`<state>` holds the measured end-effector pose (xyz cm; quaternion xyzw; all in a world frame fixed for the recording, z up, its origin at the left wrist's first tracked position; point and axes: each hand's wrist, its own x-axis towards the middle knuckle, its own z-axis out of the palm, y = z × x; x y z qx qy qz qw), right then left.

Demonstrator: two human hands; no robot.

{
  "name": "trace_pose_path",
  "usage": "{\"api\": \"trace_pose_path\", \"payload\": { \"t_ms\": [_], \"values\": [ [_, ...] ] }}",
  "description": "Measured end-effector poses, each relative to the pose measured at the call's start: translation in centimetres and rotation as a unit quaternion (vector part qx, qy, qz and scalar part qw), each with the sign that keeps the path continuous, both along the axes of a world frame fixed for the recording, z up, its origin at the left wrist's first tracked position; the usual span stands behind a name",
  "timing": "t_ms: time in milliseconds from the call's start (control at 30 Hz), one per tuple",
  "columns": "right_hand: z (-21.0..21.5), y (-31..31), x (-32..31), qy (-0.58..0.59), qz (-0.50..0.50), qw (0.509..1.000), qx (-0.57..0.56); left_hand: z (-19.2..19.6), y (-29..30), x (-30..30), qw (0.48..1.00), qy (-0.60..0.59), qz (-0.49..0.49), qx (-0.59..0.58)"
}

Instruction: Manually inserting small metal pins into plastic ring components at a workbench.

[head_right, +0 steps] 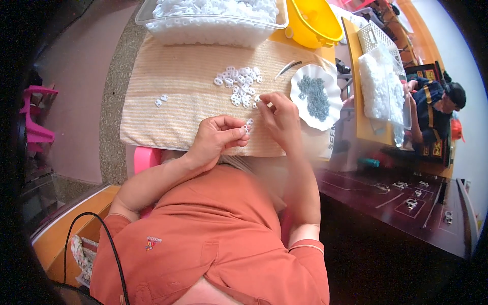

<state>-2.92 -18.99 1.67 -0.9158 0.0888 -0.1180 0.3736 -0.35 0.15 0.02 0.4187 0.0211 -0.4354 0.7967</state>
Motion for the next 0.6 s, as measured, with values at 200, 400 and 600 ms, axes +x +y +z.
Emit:
{"api": "trace_pose_path", "payload": {
  "t_ms": [200,400,600],
  "values": [
    [0.0,-0.4,2.5,0.022,0.047,0.996,-0.077,-0.2,-0.1,-0.1,1.000,0.000,0.009,-0.008],
    [-0.6,-0.1,3.3,0.027,0.048,0.990,-0.131,0.1,-0.1,0.0,1.000,0.003,0.008,0.001],
    [-0.1,0.1,3.4,0.068,0.050,0.993,-0.083,-0.4,0.0,0.0,1.000,-0.006,0.013,-0.009]
  ]
}}
